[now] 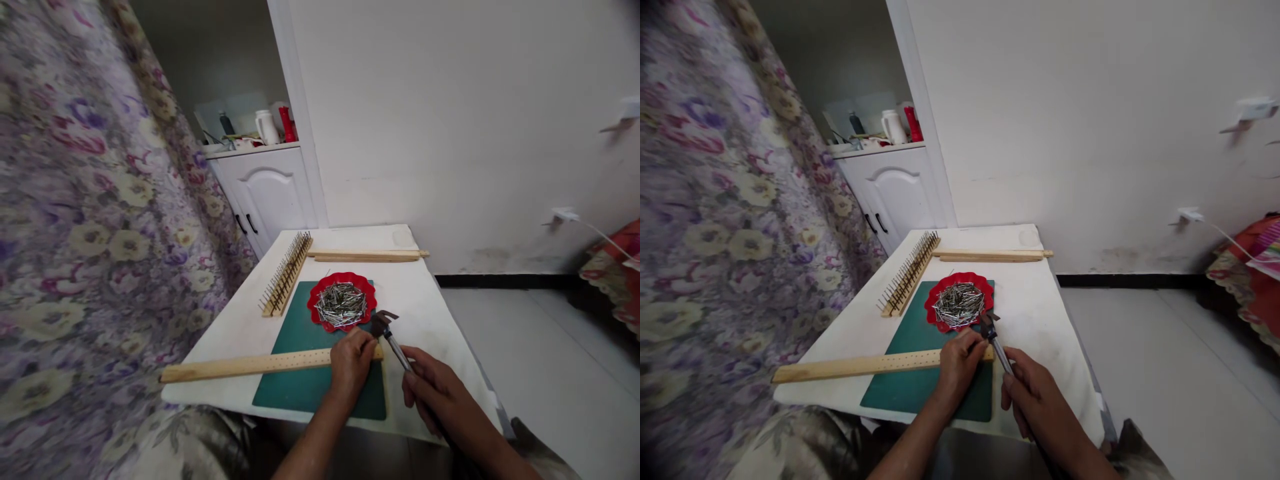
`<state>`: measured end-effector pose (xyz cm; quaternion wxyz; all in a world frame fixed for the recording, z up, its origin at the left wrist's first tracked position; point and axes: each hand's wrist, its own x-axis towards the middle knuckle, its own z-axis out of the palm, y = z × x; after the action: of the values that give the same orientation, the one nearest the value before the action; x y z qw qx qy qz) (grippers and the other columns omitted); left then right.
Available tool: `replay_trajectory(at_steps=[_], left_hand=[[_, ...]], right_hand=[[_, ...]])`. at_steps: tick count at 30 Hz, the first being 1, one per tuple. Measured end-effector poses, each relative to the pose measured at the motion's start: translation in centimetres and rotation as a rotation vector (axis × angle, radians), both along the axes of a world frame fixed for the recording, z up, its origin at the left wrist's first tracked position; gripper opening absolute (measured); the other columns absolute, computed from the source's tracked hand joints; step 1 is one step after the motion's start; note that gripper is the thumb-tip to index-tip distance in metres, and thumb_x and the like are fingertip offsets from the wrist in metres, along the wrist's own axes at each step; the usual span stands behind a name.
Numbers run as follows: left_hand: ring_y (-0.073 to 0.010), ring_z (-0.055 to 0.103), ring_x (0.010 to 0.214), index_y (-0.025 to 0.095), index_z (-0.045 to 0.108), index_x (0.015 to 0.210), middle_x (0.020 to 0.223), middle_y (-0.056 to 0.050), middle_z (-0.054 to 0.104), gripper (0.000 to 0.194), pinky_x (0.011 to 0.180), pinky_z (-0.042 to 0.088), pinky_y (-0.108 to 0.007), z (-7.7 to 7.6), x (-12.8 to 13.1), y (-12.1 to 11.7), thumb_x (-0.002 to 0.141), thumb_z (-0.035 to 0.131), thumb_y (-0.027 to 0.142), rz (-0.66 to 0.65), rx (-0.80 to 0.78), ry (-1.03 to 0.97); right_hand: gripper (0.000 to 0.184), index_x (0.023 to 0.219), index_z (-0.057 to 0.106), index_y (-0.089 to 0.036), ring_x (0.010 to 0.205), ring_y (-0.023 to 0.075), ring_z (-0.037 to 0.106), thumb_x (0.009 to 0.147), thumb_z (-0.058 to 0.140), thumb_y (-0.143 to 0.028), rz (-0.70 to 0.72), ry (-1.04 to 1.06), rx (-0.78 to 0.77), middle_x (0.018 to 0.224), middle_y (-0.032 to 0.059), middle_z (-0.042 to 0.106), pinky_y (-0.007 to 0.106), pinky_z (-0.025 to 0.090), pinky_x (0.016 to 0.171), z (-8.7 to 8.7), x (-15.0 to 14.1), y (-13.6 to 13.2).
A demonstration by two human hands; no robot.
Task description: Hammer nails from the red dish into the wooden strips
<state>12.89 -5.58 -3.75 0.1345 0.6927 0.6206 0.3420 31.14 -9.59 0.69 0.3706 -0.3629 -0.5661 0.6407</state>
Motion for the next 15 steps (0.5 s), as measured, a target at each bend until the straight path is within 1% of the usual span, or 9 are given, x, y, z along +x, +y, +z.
replay_trajectory(at_steps=[2,6,9,15], left_hand=[[-0.0118,0.056,0.069,0.019,0.062,0.072,0.074,0.001,0.061,0.016,0.062,0.036,-0.021,0.09,0.03,-0.01,0.083,0.052,0.021,-0.002,-0.001,-0.009],[-0.0119,0.056,0.066,0.018,0.062,0.069,0.071,0.001,0.061,0.016,0.061,0.035,-0.022,0.21,0.06,-0.12,0.082,0.052,0.021,0.027,-0.002,0.01],[-0.0121,0.056,0.068,0.019,0.063,0.071,0.073,0.001,0.062,0.015,0.062,0.036,-0.021,0.22,0.06,-0.21,0.082,0.052,0.021,0.009,0.002,-0.007],[-0.0125,0.057,0.068,0.018,0.064,0.072,0.073,0.0,0.062,0.016,0.062,0.037,-0.022,0.24,0.13,-0.2,0.083,0.053,0.021,0.016,-0.003,-0.022]], right_hand=[[0.035,0.123,0.047,-0.02,0.03,0.0017,0.035,0.091,0.046,-0.035,-0.015,-0.016,0.001,0.064,-0.0066,0.055,0.016,0.022,0.032,0.26,-0.04,-0.06],[0.036,0.121,0.048,-0.02,0.03,0.0033,0.036,0.09,0.046,-0.037,0.001,-0.063,-0.006,0.063,-0.0066,0.055,0.017,0.022,0.032,0.5,-0.16,-0.17],[0.035,0.121,0.049,-0.021,0.031,0.004,0.038,0.09,0.046,-0.037,-0.021,-0.08,0.015,0.063,-0.0069,0.054,0.017,0.024,0.033,0.6,-0.16,-0.27],[0.034,0.121,0.048,-0.019,0.031,0.0035,0.038,0.09,0.046,-0.034,0.001,-0.096,0.006,0.064,-0.0068,0.054,0.017,0.024,0.033,0.78,-0.06,-0.23]])
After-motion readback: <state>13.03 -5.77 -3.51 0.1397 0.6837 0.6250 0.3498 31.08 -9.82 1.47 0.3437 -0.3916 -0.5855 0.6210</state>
